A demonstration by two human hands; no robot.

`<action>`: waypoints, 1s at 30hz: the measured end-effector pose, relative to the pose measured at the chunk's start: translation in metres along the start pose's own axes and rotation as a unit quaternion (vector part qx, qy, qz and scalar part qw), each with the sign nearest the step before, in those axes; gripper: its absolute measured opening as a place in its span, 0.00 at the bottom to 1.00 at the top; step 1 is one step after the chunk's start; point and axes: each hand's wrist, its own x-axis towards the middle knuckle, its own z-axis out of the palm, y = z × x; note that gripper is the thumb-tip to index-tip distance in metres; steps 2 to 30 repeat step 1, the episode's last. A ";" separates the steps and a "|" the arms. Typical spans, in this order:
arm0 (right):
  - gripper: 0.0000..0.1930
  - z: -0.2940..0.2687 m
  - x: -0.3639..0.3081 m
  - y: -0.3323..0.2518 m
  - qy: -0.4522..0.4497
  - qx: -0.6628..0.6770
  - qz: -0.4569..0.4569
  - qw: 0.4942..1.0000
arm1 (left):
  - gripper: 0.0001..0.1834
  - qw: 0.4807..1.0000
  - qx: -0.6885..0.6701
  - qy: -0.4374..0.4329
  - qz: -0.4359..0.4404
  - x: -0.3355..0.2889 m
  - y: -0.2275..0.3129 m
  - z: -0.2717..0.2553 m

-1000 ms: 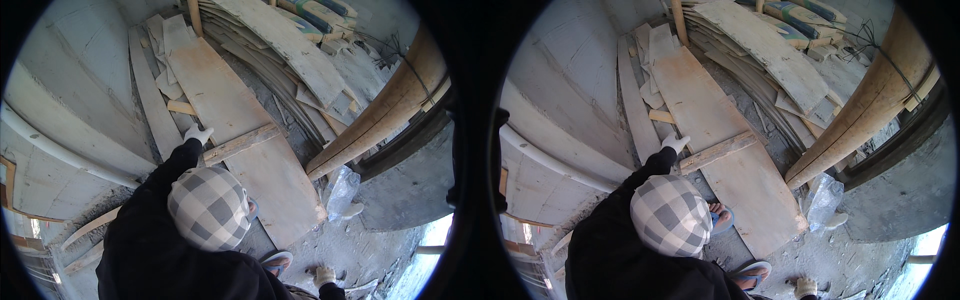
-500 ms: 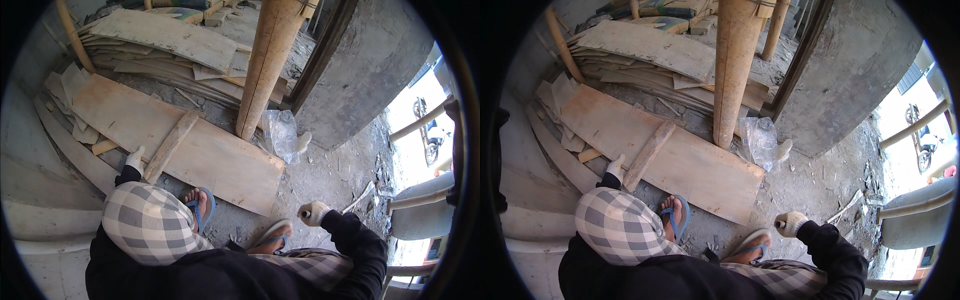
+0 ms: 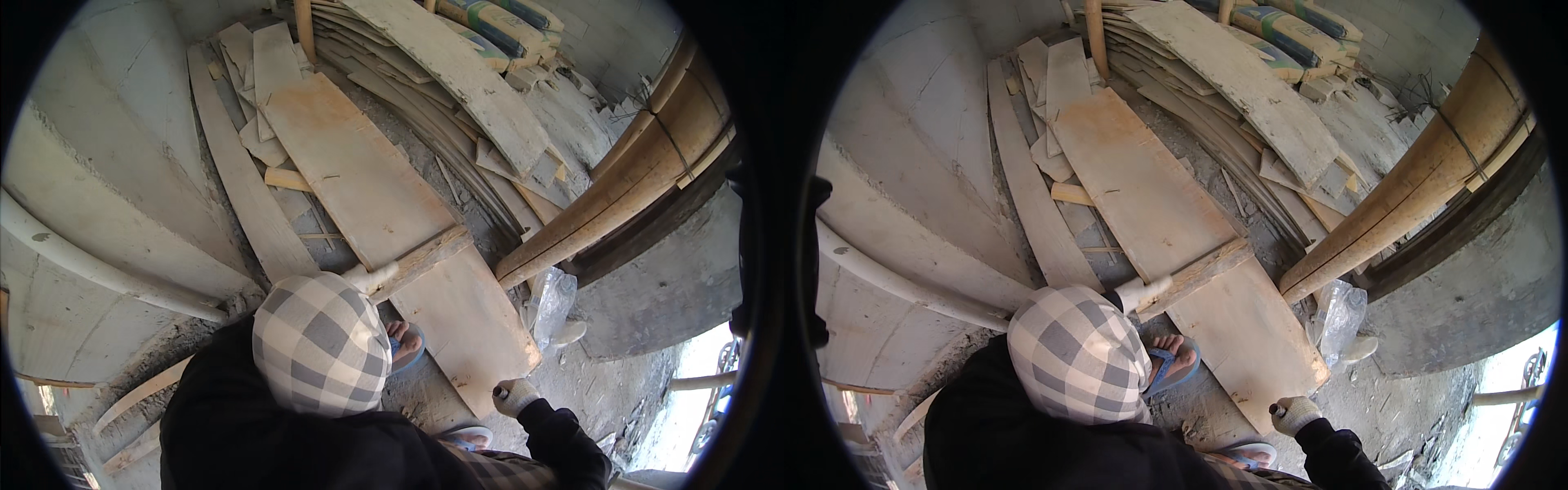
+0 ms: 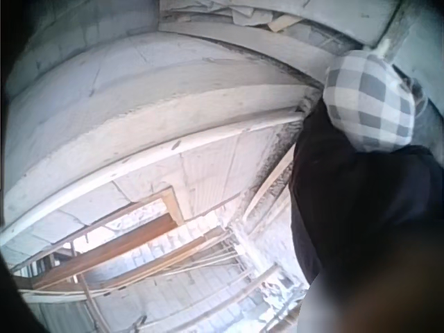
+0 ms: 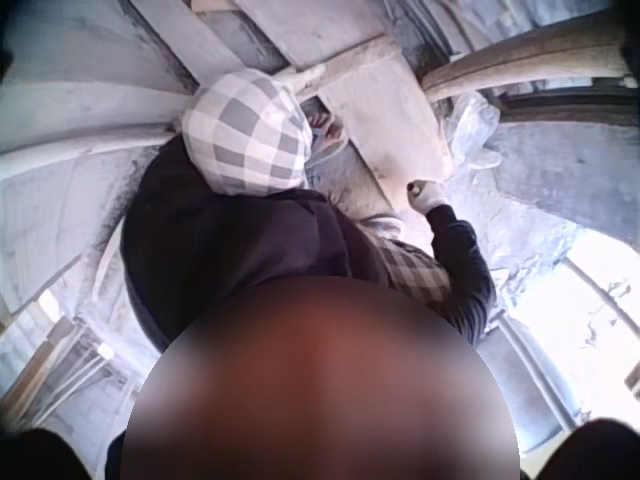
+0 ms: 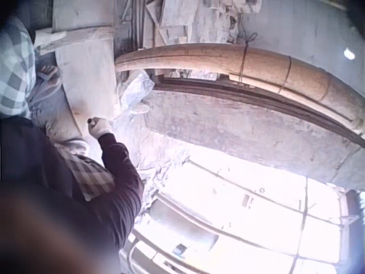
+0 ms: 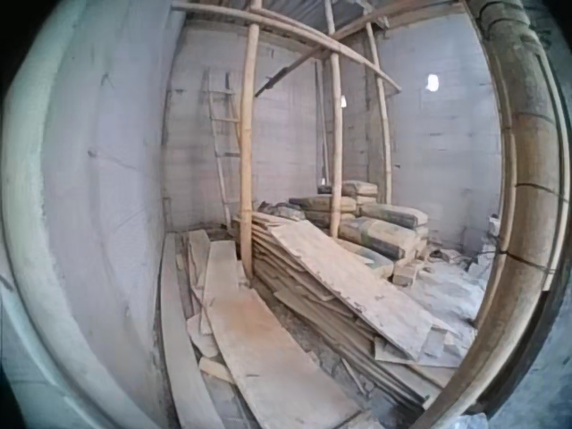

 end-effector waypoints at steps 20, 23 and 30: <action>0.16 -0.004 0.008 0.002 0.005 0.000 -0.008 1.000 | 0.41 1.000 0.005 0.007 0.004 -0.001 0.015 -0.002; 0.16 -0.004 0.008 0.002 0.005 0.000 -0.008 1.000 | 0.41 1.000 0.005 0.007 0.004 -0.001 0.015 -0.002; 0.16 -0.004 0.008 0.002 0.005 0.000 -0.008 1.000 | 0.41 1.000 0.005 0.007 0.004 -0.001 0.015 -0.002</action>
